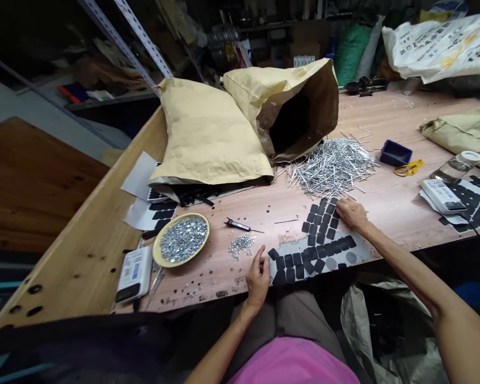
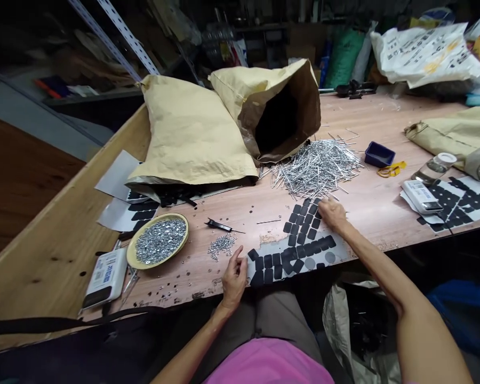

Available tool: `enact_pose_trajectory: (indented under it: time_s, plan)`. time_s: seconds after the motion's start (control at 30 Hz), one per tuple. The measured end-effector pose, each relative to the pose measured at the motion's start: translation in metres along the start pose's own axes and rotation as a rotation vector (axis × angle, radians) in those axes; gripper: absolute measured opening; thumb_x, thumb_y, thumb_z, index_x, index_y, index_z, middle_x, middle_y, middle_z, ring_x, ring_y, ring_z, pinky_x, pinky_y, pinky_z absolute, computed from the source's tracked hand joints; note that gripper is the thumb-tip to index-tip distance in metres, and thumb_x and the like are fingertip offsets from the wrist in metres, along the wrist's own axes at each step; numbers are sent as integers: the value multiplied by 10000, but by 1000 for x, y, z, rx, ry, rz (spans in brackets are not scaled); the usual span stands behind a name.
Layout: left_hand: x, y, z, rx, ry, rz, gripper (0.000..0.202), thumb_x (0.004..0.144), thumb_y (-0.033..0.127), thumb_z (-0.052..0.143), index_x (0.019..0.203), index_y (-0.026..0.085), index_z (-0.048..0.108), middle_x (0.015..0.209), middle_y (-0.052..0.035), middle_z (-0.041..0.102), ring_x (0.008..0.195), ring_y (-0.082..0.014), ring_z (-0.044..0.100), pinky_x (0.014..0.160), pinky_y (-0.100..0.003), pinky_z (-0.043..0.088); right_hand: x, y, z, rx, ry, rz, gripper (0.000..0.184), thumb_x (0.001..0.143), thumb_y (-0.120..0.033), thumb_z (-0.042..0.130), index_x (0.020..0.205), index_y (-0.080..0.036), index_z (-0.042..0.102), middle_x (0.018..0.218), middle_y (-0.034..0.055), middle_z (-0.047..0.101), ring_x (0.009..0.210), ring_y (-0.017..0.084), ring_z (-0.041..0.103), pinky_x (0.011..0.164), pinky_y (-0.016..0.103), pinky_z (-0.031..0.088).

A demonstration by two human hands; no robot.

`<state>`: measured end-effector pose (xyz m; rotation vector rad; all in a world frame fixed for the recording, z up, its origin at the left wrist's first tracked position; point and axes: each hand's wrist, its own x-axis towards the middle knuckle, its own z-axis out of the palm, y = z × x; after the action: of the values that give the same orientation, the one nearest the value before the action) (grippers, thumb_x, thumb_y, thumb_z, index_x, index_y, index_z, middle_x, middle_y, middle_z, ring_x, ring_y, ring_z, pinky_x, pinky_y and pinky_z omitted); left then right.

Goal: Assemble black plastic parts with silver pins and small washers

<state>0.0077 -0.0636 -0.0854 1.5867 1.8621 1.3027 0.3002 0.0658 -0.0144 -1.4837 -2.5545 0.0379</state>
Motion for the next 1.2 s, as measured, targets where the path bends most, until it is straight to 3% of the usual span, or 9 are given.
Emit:
enact_pose_trajectory:
  time_s: [0.13,0.3,0.5,0.7,0.87,0.93,1.03,1.13,1.2]
  plan:
    - [0,-1,1,-27,8,-6,365,868,355,465,1136,163,621,719,-37,665,613,-126,610,627,-230,498,-6,-10,-2,38,-24,-98,244,885,-140,403,688,-181,541,698,30,573,661,128,470,415,194,280]
    - [0,-4,3,-21,25,-13,377,867,368,465,1145,161,614,706,-32,657,602,-124,603,621,-230,492,5,6,-9,7,20,-2,384,935,-100,232,716,-164,541,715,52,556,585,116,408,433,222,277]
    - [2,-1,-2,16,-13,1,368,890,324,443,1189,165,585,701,-15,631,594,-115,581,618,-222,489,-13,-15,11,-104,-120,-281,234,903,-141,412,732,-180,566,722,56,583,731,161,490,496,236,321]
    - [46,4,-20,366,-17,268,297,885,236,454,1092,202,665,914,-104,644,840,-220,574,738,-341,496,-13,-19,11,-173,-142,-243,233,910,-148,398,781,-176,590,789,73,616,771,172,511,559,245,362]
    - [84,-6,-22,630,-71,333,317,856,115,453,1035,218,694,1125,-145,601,1085,-308,490,846,-435,468,-12,-22,-15,-79,-141,-148,267,907,-209,388,737,-190,593,757,67,609,727,167,544,571,245,389]
    - [91,-9,-19,686,-114,311,318,851,100,465,1026,240,691,1168,-138,585,1153,-325,453,872,-460,458,-32,-19,-32,0,-136,-79,286,908,-283,382,759,-202,613,746,60,610,687,164,572,565,248,406]
    - [98,-12,-15,709,-182,319,296,842,91,493,987,259,689,1174,-118,584,1179,-321,449,876,-455,462,-89,-5,-48,141,-235,33,301,877,-394,407,753,-250,641,714,42,639,592,170,610,501,261,422]
    - [103,-13,-12,719,-171,351,207,842,121,526,900,235,690,1114,-114,606,1151,-309,482,886,-451,462,-161,9,-44,279,-330,150,327,809,-522,464,682,-297,664,636,31,665,515,186,626,452,274,471]
    - [105,-13,-10,714,-161,383,165,837,122,541,819,208,680,1069,-117,621,1134,-301,503,889,-447,465,-200,11,-35,271,-267,222,373,759,-604,486,619,-315,676,591,39,671,495,210,634,427,293,495]
